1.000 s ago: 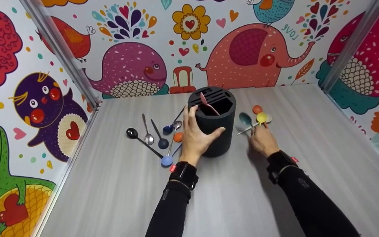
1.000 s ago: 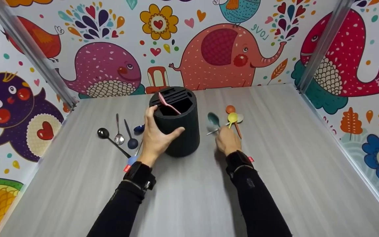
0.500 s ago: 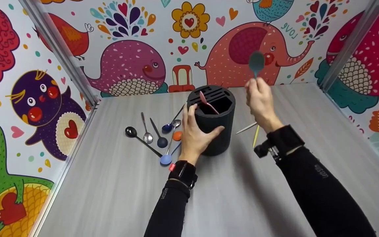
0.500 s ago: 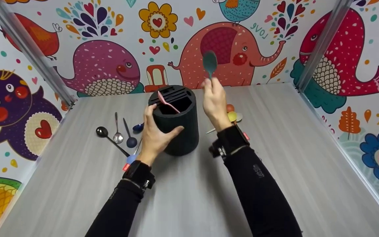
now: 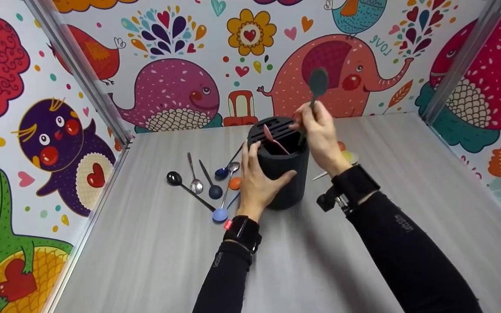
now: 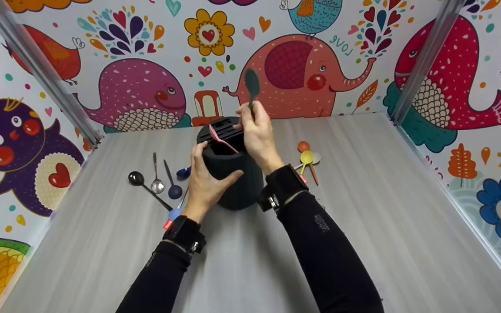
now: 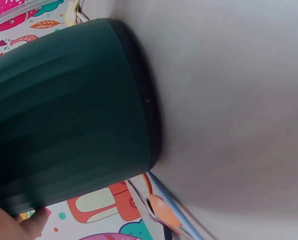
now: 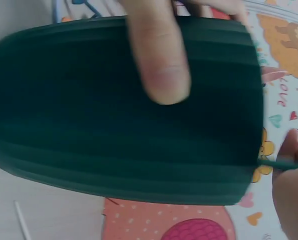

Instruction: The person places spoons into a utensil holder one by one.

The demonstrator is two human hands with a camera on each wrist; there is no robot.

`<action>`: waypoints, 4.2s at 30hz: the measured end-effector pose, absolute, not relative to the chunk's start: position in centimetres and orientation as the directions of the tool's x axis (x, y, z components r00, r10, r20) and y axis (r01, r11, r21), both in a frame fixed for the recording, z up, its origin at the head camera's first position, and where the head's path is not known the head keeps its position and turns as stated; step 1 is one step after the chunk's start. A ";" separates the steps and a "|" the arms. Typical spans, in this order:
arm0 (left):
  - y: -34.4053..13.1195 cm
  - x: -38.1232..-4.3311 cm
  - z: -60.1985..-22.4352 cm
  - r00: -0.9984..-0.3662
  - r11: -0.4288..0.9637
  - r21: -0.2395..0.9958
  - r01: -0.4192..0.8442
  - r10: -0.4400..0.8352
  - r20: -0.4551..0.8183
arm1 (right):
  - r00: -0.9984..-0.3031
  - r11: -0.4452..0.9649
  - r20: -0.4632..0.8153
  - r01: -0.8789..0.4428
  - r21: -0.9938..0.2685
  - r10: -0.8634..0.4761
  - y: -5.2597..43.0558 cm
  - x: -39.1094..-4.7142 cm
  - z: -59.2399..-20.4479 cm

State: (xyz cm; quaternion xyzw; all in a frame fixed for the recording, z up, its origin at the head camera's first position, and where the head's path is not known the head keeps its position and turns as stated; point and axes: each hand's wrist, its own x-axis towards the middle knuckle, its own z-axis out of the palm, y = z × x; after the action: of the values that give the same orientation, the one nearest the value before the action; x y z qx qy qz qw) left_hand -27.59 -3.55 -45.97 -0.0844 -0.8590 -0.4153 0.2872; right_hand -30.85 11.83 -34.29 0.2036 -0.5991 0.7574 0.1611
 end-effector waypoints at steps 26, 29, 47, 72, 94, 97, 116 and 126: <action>-3.7 -27.7 -46.0 -0.797 0.620 0.664 0.417 -0.101 0.595 | -0.911 0.167 0.406 -0.413 -0.895 -0.076 14.9 -31.5 -36.4; -3.7 -27.7 -46.0 -0.803 0.611 0.674 0.416 -0.102 0.588 | -0.917 0.194 0.394 -0.398 -0.897 -0.057 16.0 -31.9 -36.8; -3.8 -27.5 -46.3 -0.829 0.620 0.687 0.380 -0.101 0.550 | -0.993 0.602 0.113 -0.116 -0.790 -0.044 25.1 -32.8 -43.8; -3.8 -27.7 -46.2 -0.815 0.636 0.660 0.400 -0.083 0.574 | -0.984 0.940 0.158 -0.125 -0.318 -0.078 24.7 -31.6 -50.4; -3.7 -27.5 -46.3 -0.817 0.644 0.659 0.389 -0.089 0.569 | -0.996 0.823 0.072 -0.076 -0.563 -0.043 23.5 -31.4 -49.4; -3.8 -27.5 -46.3 -0.818 0.640 0.662 0.391 -0.087 0.568 | -0.983 0.736 0.182 -0.125 -0.666 -0.003 22.3 -31.5 -47.8; -3.8 -27.4 -45.8 -0.836 0.637 0.675 0.372 -0.086 0.542 | -0.871 -0.091 0.490 -0.490 -0.867 0.026 15.7 -30.8 -34.1; -3.7 -27.5 -46.0 -0.831 0.640 0.670 0.376 -0.086 0.549 | -0.829 -0.348 0.559 -0.513 -0.784 -0.037 13.4 -31.0 -32.1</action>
State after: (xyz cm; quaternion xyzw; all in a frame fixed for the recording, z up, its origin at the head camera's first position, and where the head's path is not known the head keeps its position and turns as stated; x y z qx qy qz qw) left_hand -27.48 -3.71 -45.96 -0.0841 -0.8619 -0.4157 0.2781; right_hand -31.04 13.36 -32.13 0.2502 -0.5501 0.7821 0.1521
